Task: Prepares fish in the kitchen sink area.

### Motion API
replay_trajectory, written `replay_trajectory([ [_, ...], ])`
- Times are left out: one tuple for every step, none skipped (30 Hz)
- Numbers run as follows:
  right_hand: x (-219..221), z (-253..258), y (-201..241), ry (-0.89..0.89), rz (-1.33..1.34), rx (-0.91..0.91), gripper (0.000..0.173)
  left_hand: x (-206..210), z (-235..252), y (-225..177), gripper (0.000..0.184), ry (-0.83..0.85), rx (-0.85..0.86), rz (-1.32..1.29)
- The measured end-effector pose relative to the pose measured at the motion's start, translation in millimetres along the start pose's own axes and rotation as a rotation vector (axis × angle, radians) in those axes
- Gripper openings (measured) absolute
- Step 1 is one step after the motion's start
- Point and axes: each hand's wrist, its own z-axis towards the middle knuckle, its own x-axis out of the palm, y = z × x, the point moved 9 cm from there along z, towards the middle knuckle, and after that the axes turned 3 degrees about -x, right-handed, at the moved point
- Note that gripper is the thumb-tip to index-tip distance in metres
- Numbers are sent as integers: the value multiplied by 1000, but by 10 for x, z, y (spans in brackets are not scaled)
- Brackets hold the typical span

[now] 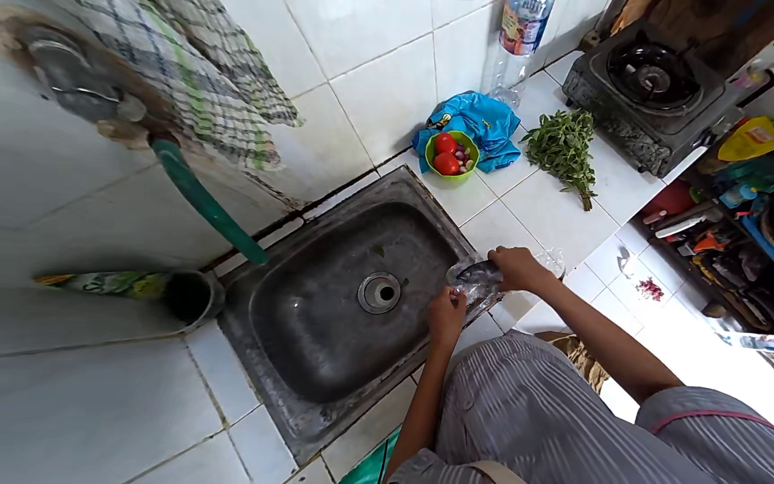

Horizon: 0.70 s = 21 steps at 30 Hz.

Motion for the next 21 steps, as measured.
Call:
replay_trajectory([
  [77,38,6,21,-11,4,61,-7,-19,17,35,0,-18,25],
  [139,70,9,27,-16,2,61,-23,-42,32,35,-1,-33,42],
  [191,99,13,23,-14,-8,62,-45,-67,44,35,-8,-43,53],
  [232,120,16,8,-10,-22,61,-69,-90,54,35,-21,-46,64],
  [261,126,15,-8,0,-38,60,-87,-111,57,38,-27,-54,78],
  [270,120,8,-19,5,-50,59,-111,-129,47,44,-39,-62,95],
  [263,105,-6,-32,11,-59,59,-145,-146,27,52,-55,-65,112],
  [246,82,-27,-45,24,-64,60,-191,-165,-8,60,-83,-60,133],
  [228,55,-52,-58,45,-68,62,-240,-181,-58,66,-124,-33,158],
  [211,31,-83,-79,64,-77,64,-275,-189,-122,68,-164,21,181],
  [195,3,-112,-111,86,-91,65,-288,-193,-194,65,-190,97,196],
  [183,-26,-135,-146,107,-110,64,-273,-193,-267,58,-202,195,205],
  [174,-56,-148,-184,125,-132,62,-234,-191,-339,50,-209,307,211],
  [167,-88,-153,-225,133,-154,59,-181,-193,-398,43,-228,426,221],
  [163,-121,-152,-273,137,-180,55,-120,-193,-435,38,-252,523,233],
  [164,-150,-149,-328,139,-208,50,-57,-187,-449,36,-273,592,255],
  [166,-180,-141,-383,141,-235,45,-4,-181,-450,37,-298,639,279],
  [177,-207,-135,-425,140,-255,41,40,-175,-442,39,-321,665,307],
  [196,-226,-137,-450,139,-264,41,71,-169,-435,41,-337,675,327],
  [214,-246,-143,-471,133,-268,40,93,-164,-431,42,-353,680,345],
  [229,-269,-147,-493,124,-269,41,108,-164,-425,42,-378,684,361],
])
